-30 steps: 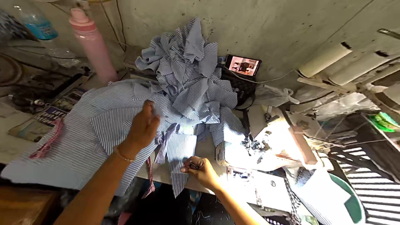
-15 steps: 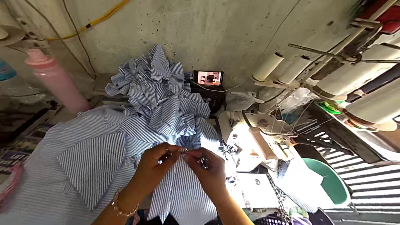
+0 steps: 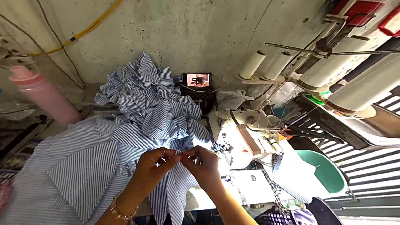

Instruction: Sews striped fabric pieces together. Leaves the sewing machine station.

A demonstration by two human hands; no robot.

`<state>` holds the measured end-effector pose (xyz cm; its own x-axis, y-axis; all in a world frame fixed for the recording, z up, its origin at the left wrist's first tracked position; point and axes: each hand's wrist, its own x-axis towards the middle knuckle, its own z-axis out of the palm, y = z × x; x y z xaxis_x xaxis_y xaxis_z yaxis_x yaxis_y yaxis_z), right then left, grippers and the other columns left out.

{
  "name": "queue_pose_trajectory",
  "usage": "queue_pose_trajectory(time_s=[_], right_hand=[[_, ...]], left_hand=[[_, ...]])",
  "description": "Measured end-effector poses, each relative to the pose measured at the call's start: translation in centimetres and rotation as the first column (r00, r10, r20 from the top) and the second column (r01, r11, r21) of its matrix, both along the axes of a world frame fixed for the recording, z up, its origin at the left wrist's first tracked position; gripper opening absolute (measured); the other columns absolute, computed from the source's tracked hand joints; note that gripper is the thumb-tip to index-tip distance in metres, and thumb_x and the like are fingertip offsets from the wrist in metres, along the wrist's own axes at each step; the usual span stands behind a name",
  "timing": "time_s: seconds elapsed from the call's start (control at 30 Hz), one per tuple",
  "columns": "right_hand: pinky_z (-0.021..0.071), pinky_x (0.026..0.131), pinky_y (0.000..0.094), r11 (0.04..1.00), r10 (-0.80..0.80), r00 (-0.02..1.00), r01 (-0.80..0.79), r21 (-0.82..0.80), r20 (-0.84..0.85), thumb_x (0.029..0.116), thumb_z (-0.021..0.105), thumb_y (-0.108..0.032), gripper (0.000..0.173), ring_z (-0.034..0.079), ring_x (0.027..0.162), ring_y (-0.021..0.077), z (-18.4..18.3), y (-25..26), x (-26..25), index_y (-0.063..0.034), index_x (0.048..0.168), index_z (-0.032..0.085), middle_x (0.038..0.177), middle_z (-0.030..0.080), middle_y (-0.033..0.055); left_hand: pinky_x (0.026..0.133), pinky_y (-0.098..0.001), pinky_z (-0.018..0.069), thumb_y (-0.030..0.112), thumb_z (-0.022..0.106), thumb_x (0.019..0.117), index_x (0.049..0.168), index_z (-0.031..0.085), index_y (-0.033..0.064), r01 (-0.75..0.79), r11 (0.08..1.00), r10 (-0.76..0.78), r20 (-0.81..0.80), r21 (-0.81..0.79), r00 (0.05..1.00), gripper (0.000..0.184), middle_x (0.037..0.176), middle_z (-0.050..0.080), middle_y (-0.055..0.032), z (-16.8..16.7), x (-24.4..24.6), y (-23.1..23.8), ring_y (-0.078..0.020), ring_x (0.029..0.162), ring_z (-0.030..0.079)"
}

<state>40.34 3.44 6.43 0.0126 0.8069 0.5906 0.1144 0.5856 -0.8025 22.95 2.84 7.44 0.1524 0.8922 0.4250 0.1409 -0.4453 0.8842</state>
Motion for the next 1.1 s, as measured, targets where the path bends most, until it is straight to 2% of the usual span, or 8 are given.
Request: queue_pose_trajectory(time_s=[0.1, 0.2, 0.27, 0.63, 0.73, 0.87, 1.03, 1.1], right_hand=[[0.0430, 0.058, 0.0058, 0.998, -0.022, 1.000, 0.021, 0.055, 0.018, 0.0818, 0.077, -0.008, 0.011, 0.055, 0.068, -0.0084, -0.1, 0.1, 0.0, 0.0003, 0.086, 0.071, 0.083, 0.069, 0.0019], [0.0495, 0.060, 0.0106, 0.992, 0.105, 0.994, -0.104, -0.065, 0.006, 0.0845, 0.080, -0.012, 0.040, 0.060, 0.071, -0.0054, 0.0, 0.0, 0.7, 0.0061, 0.117, 0.065, 0.116, 0.071, 0.0086], [0.0541, 0.065, 0.0142, 0.971, 0.167, 0.986, -0.167, -0.171, -0.012, 0.0838, 0.080, -0.010, 0.046, 0.066, 0.076, -0.0022, -0.2, 0.0, 1.1, 0.0057, 0.123, 0.061, 0.110, 0.074, 0.0055], [0.0555, 0.073, 0.0217, 0.972, 0.147, 0.982, -0.120, -0.203, 0.121, 0.0898, 0.074, -0.011, 0.026, 0.068, 0.077, 0.0059, -2.0, -0.7, -0.6, 0.0037, 0.112, 0.073, 0.087, 0.074, 0.0077], [0.0569, 0.071, 0.0334, 0.955, 0.226, 0.958, -0.182, -0.234, 0.179, 0.0912, 0.073, -0.012, 0.022, 0.069, 0.074, 0.0152, -2.2, -1.0, -2.6, 0.0045, 0.105, 0.075, 0.083, 0.074, 0.0123], [0.0494, 0.064, 0.0272, 0.938, 0.272, 0.957, -0.242, -0.247, 0.096, 0.0933, 0.072, -0.014, 0.021, 0.060, 0.065, 0.0091, -1.5, -1.2, -4.1, 0.0067, 0.096, 0.075, 0.076, 0.070, 0.0106], [0.0424, 0.057, 0.0130, 0.938, 0.144, 0.989, -0.144, -0.315, -0.024, 0.0915, 0.074, -0.017, 0.020, 0.051, 0.059, -0.0052, -3.5, -3.6, 0.3, 0.0016, 0.086, 0.071, 0.068, 0.062, -0.0014], [0.0444, 0.054, 0.0128, 0.844, 0.076, 0.989, -0.133, -0.520, -0.130, 0.0917, 0.073, -0.014, 0.012, 0.051, 0.056, -0.0070, -5.9, -5.6, 3.0, -0.0016, 0.092, 0.073, 0.072, 0.065, -0.0060]], left_hand=[[0.066, -0.0108, 0.0527, 0.023, 0.067, 0.0959, 0.090, 0.075, 0.0123, -0.018, 1.000, 0.018, 0.003, -0.007, 1.000, 0.015, 0.084, 0.073, 0.0130, 0.1, 0.2, 0.4, 0.0077, 0.075, 0.065], [0.065, -0.0100, 0.0512, 0.019, 0.065, 0.0961, 0.090, 0.075, 0.0135, -0.024, 0.999, 0.025, 0.005, -0.029, 1.000, 0.013, 0.081, 0.071, 0.0155, 0.6, -0.1, 0.6, 0.0087, 0.072, 0.063], [0.061, -0.0092, 0.0486, 0.016, 0.064, 0.0949, 0.090, 0.075, 0.0136, -0.077, 0.995, 0.076, -0.023, -0.057, 0.997, 0.012, 0.078, 0.068, 0.0169, 1.4, -0.4, 0.7, 0.0093, 0.067, 0.059], [0.070, -0.0114, 0.0518, 0.023, 0.063, 0.0969, 0.098, 0.072, 0.0132, -0.254, 0.967, 0.244, -0.161, -0.039, 0.956, 0.013, 0.085, 0.070, 0.0164, 1.6, -4.7, 1.8, 0.0090, 0.076, 0.063], [0.079, -0.0121, 0.0504, 0.030, 0.060, 0.0983, 0.102, 0.071, 0.0026, -0.349, 0.933, 0.359, -0.313, 0.090, 0.879, 0.029, 0.095, 0.071, 0.0064, 1.9, -7.3, 1.1, 0.0094, 0.087, 0.062], [0.086, -0.0139, 0.0473, 0.035, 0.056, 0.1006, 0.102, 0.072, -0.0014, -0.420, 0.868, 0.493, -0.366, 0.265, 0.789, 0.040, 0.098, 0.070, -0.0016, 3.6, -7.4, 0.8, 0.0076, 0.093, 0.060], [0.088, -0.0310, 0.0527, 0.032, 0.057, 0.1007, 0.098, 0.075, 0.0010, -0.222, 0.910, 0.352, -0.369, 0.351, 0.860, 0.036, 0.095, 0.072, -0.0052, 2.1, -0.9, 3.6, -0.0059, 0.091, 0.065], [0.086, -0.0549, 0.0459, 0.030, 0.058, 0.1000, 0.097, 0.078, 0.0071, -0.123, 0.940, 0.257, -0.424, 0.318, 0.869, 0.031, 0.095, 0.075, -0.0068, -1.1, 3.4, 4.4, -0.0211, 0.090, 0.069]])
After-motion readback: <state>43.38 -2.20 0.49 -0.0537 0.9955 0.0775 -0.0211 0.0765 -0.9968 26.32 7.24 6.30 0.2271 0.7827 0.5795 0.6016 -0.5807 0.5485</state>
